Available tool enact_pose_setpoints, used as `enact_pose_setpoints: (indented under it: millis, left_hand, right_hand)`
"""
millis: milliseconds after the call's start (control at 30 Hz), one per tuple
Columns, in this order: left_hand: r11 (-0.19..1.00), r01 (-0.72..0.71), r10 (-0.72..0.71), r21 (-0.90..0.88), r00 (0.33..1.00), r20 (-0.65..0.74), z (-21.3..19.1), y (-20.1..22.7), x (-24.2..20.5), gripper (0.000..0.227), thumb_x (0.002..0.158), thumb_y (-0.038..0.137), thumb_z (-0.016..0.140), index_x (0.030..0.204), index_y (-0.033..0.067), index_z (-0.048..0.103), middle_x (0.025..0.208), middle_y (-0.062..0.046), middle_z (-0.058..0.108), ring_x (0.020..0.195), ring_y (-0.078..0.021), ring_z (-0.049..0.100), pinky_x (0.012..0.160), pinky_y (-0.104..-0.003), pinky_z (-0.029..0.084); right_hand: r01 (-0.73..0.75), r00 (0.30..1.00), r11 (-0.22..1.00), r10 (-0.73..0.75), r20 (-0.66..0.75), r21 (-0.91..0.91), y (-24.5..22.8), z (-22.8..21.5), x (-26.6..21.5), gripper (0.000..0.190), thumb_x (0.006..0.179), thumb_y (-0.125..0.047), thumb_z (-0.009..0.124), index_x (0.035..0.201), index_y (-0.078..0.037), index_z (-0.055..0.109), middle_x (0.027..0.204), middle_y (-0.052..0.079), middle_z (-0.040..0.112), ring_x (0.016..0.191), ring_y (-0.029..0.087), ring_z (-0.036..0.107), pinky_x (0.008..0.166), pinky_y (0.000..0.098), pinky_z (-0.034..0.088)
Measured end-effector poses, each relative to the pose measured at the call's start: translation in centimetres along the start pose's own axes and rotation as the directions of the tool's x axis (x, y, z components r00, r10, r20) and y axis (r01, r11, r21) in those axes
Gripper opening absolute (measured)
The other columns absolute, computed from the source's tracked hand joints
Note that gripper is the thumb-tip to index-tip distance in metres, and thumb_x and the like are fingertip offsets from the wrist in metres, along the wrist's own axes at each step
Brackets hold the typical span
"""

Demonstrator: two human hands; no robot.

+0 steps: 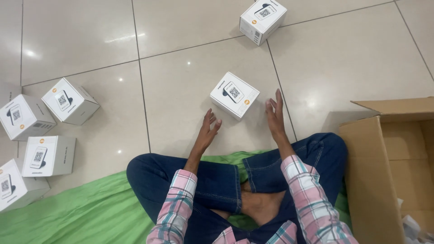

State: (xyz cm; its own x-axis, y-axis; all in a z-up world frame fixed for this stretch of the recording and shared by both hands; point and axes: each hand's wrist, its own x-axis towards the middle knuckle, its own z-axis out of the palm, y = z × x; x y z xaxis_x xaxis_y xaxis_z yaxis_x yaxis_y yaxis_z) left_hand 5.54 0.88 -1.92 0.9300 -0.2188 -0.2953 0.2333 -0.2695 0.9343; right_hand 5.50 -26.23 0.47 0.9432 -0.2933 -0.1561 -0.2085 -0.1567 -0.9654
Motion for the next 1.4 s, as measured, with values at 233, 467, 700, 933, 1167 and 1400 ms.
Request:
enact_pose_setpoints:
  millis: [233,467,700,933,1167,1400]
  left_hand:
    - [0.995,0.055,-0.054,-0.087,0.998,0.014,-0.9,-2.0,1.0,0.094,0.093,0.072,0.04,0.166,0.0177,0.014,0.169,-0.017,0.023,0.148,-0.0363,0.037,0.103,-0.048,0.052]
    - [0.991,0.069,-0.099,-0.113,0.952,-0.289,-2.2,-1.1,1.0,0.078,0.095,0.062,0.057,0.152,0.0109,0.046,0.149,-0.02,0.046,0.135,-0.0326,0.051,0.103,-0.044,0.052]
    - [0.94,0.127,-0.193,-0.317,0.963,-0.187,-2.5,-0.5,0.3,0.07,0.094,0.047,0.067,0.146,0.0036,0.047,0.132,-0.026,0.064,0.127,-0.036,0.064,0.103,-0.046,0.055]
    - [0.915,0.204,-0.324,-0.349,0.887,-0.328,-3.4,1.6,-0.4,0.069,0.102,0.054,0.042,0.156,0.0113,0.039,0.157,-0.013,0.046,0.146,-0.0271,0.037,0.115,-0.045,0.032]
    - [0.948,0.163,-0.153,-0.272,0.986,0.059,-2.0,1.8,-1.4,0.086,0.094,0.047,0.063,0.161,0.0078,0.026,0.16,-0.021,0.042,0.152,-0.0328,0.033,0.122,-0.046,0.027]
    - [0.933,0.262,-0.211,-0.247,0.954,0.214,-1.6,5.4,-4.3,0.105,0.085,0.035,0.074,0.166,0.0199,0.008,0.165,-0.018,0.022,0.154,-0.0352,0.016,0.116,-0.056,0.027]
  right_hand:
    - [-0.062,0.967,0.977,0.109,0.228,-0.202,9.4,2.2,1.2,0.064,0.107,-0.061,0.034,0.135,-0.011,0.062,0.146,0.017,0.062,0.143,0.031,0.053,0.12,0.0463,0.033]
    - [0.136,0.99,0.977,-0.131,0.043,-0.162,6.2,4.2,-3.8,0.051,0.11,-0.049,0.052,0.127,-0.001,0.061,0.133,0.021,0.057,0.107,0.028,0.064,0.085,0.04,0.057]
    - [0.088,0.992,0.992,-0.095,0.081,0.093,1.5,3.4,-4.7,0.065,0.104,-0.047,0.046,0.155,-0.009,0.032,0.153,0.009,0.044,0.099,0.017,0.064,0.077,0.0308,0.054]
    - [-0.032,0.998,0.99,0.038,-0.042,0.136,9.8,2.8,-4.3,0.057,0.119,-0.049,0.042,0.128,0.004,0.061,0.123,0.021,0.067,0.085,0.018,0.058,0.077,0.0302,0.051]
    - [0.095,0.958,0.993,-0.073,0.277,-0.065,8.3,4.5,-5.6,0.063,0.109,-0.046,0.052,0.16,-0.01,0.043,0.145,0.018,0.059,0.127,0.026,0.059,0.099,0.0361,0.048]
    - [-0.404,0.871,0.9,0.323,0.371,0.166,-1.2,3.9,-9.6,0.08,0.096,-0.053,0.047,0.164,-0.02,0.018,0.133,0.017,0.061,0.11,0.028,0.069,0.089,0.0391,0.058]
